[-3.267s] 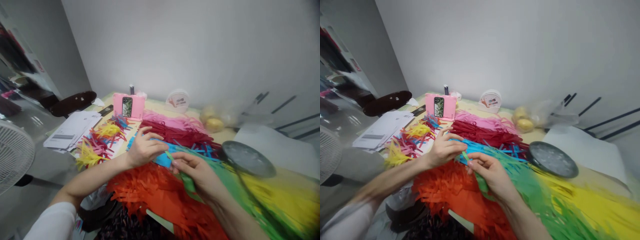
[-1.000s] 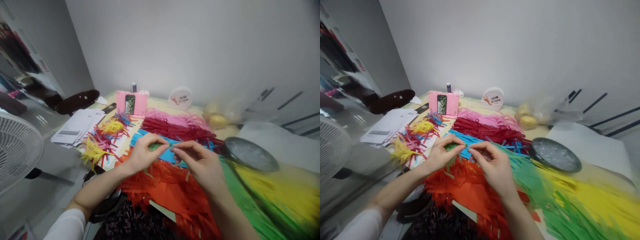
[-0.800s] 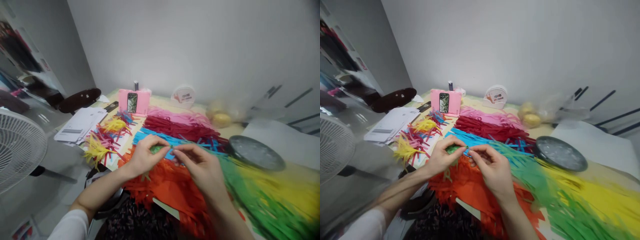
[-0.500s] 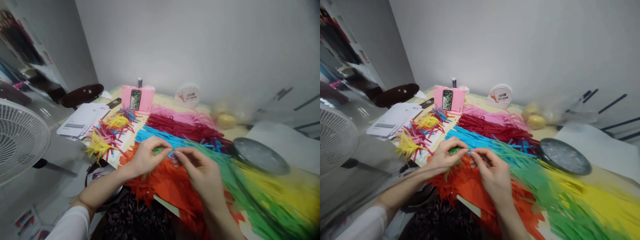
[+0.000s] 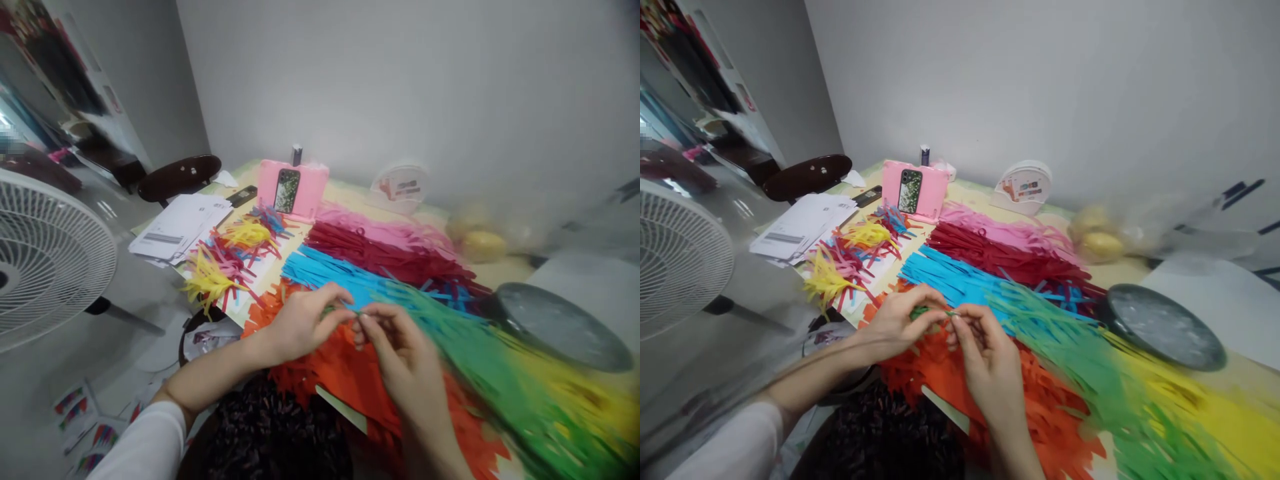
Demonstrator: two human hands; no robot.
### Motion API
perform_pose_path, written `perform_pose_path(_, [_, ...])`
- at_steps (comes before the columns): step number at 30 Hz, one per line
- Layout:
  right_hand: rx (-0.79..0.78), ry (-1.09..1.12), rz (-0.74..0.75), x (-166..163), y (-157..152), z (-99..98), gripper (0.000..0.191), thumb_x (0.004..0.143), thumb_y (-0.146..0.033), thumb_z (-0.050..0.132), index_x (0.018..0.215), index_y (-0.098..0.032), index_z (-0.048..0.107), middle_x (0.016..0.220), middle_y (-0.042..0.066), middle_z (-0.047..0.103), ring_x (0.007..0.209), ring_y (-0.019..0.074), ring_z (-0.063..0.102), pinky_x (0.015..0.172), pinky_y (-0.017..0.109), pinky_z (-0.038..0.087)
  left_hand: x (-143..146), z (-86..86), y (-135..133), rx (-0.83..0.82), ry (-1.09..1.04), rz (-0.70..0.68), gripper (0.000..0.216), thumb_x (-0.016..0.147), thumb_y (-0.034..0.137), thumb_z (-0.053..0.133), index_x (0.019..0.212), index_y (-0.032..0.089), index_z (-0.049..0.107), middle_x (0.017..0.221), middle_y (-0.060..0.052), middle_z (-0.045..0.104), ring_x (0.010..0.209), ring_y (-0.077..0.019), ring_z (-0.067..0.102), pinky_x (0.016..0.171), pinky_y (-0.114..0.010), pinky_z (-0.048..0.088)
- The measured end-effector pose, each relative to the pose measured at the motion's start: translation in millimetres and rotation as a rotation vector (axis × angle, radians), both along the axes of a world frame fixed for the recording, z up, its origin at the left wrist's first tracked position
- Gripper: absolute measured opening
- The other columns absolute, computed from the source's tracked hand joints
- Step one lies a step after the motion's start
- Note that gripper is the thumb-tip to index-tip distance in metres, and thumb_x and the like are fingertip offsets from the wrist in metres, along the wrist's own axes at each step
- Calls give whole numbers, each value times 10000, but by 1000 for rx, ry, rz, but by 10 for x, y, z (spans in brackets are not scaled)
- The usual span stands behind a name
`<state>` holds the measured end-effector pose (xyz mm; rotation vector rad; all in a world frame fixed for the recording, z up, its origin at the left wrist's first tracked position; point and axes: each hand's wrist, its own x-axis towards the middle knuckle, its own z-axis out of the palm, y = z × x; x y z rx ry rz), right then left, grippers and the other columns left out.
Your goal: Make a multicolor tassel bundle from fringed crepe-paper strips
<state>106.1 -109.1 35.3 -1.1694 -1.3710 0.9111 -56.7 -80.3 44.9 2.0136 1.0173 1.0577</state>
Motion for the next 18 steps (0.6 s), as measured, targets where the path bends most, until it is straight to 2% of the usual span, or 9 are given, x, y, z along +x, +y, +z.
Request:
perform_pose_path(5, [-55, 18, 65, -5, 2, -2, 172, 860, -370, 653, 928, -213, 657, 613, -26, 625, 502, 115, 582, 506, 222, 499, -39, -40, -6, -190, -184, -22, 157, 893, 311, 634, 866, 160, 668, 847, -28, 721, 790, -143, 679, 750, -231, 507])
perform_pose_path(8, [-84, 39, 73, -18, -22, 12, 165, 864, -373, 646, 916, -216, 644, 534, -53, 573, 423, 103, 531, 428, 205, 446, -56, -39, -25, -268, -232, -24, 175, 866, 328, 672, 892, 157, 694, 888, -43, 731, 819, -157, 685, 759, -239, 519])
perform_pose_path(12, [-87, 32, 11, -51, -49, 37, 174, 854, -380, 649, 900, -213, 634, 510, -66, 523, 373, 90, 468, 361, 194, 378, -93, -21, -74, -213, -145, -44, 213, 889, 277, 640, 1051, 165, 719, 1059, -78, 748, 1002, -194, 685, 904, -274, 507])
perform_pose_path(18, [-141, 15, 95, -44, -20, 36, 247, 800, -406, 696, 909, -186, 675, 572, -26, 590, 378, 86, 447, 339, 203, 346, -142, -30, -124, -233, -82, 23, 221, 912, 269, 607, 1085, 188, 719, 1064, -57, 755, 996, -177, 695, 907, -259, 513])
